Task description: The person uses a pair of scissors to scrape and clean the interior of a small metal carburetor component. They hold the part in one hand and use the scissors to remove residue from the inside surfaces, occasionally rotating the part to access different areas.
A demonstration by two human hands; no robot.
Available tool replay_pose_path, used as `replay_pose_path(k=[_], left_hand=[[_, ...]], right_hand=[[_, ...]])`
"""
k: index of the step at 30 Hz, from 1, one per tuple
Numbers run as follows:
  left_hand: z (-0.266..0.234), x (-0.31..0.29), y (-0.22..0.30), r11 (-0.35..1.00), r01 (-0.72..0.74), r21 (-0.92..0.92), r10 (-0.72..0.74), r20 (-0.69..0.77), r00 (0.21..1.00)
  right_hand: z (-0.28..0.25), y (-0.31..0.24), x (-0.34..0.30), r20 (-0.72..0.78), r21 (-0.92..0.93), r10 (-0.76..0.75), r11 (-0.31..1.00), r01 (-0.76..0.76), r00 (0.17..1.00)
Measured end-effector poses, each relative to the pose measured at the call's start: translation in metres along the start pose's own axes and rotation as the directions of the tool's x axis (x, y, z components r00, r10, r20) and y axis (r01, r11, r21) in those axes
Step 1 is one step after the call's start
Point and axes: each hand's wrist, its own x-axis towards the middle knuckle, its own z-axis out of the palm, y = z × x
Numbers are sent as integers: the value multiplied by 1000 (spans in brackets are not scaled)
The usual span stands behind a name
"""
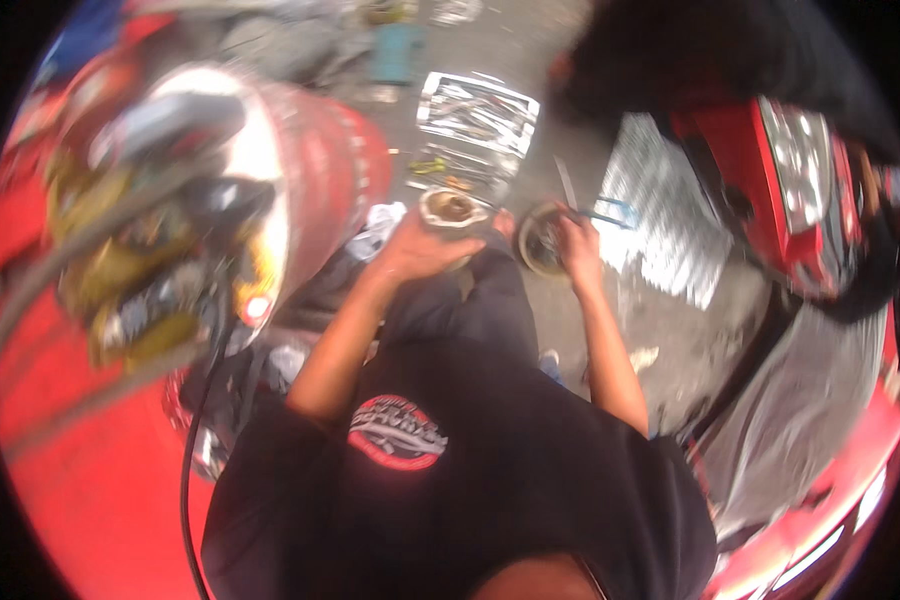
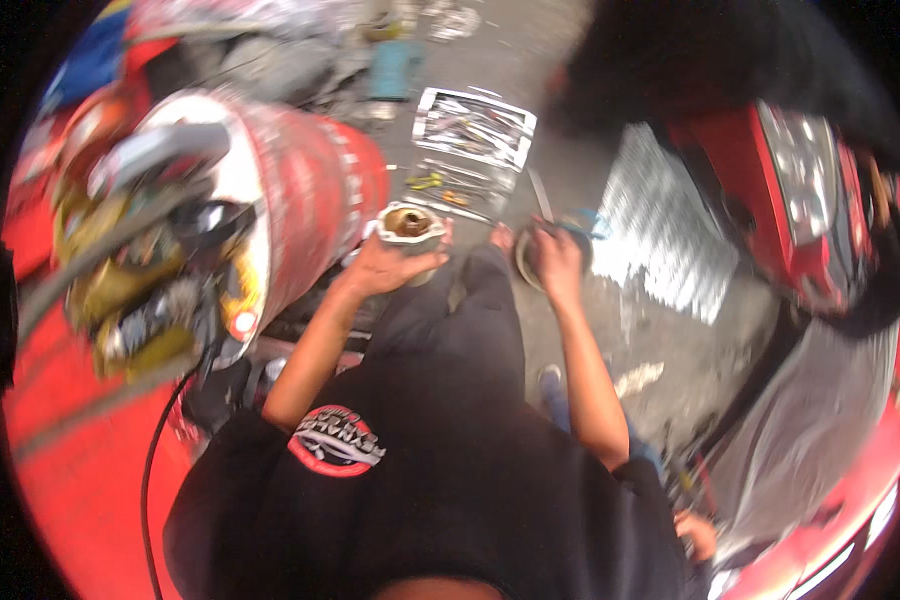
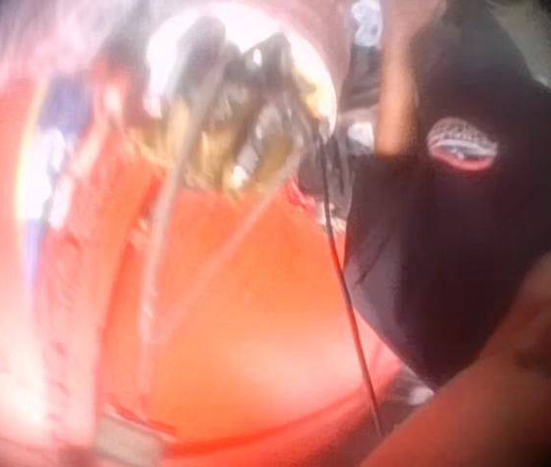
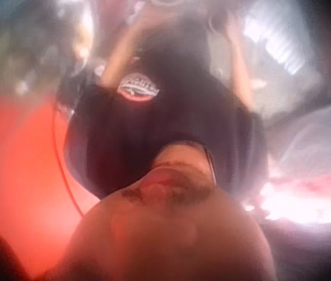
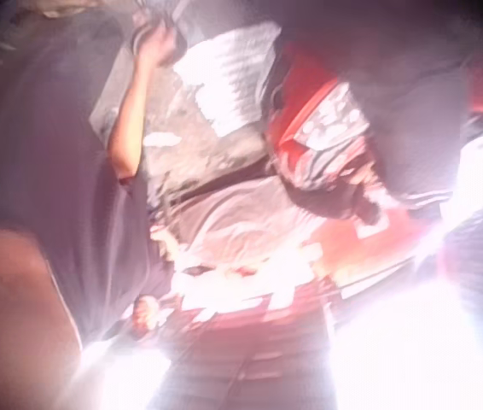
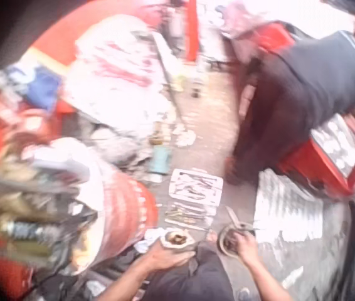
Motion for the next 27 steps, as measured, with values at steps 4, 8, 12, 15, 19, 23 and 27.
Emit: replay_pose_path(k=[4,8,12,15,19,23,27], left_hand=[[-11,-45,-8,996,-39,-85,12,-303,953],[-8,-113,-20,996,18,-91,-66,-563,824],[-9,-165,-33,918,372,140,-130,-778,615],[-23,-186,-41,750,659,-45,-382,-843,378],[-35,-198,-70,751,616,-239,-427,-887,177],[-40,-203,-102,851,484,-204,-291,-950,113],[-36,-198,-105,926,357,-118,-168,-979,113]], right_hand=[[-4,-24,-28,228,369,205,886,-280,952],[32,-75,-53,301,207,123,959,-191,946],[69,-106,-68,530,38,-145,988,147,836],[94,-133,-91,631,-122,-311,865,487,711],[118,-155,-105,734,-210,-405,628,749,545],[144,-171,-124,783,-105,-428,624,774,451],[167,-159,-127,818,-30,-454,577,816,352]])
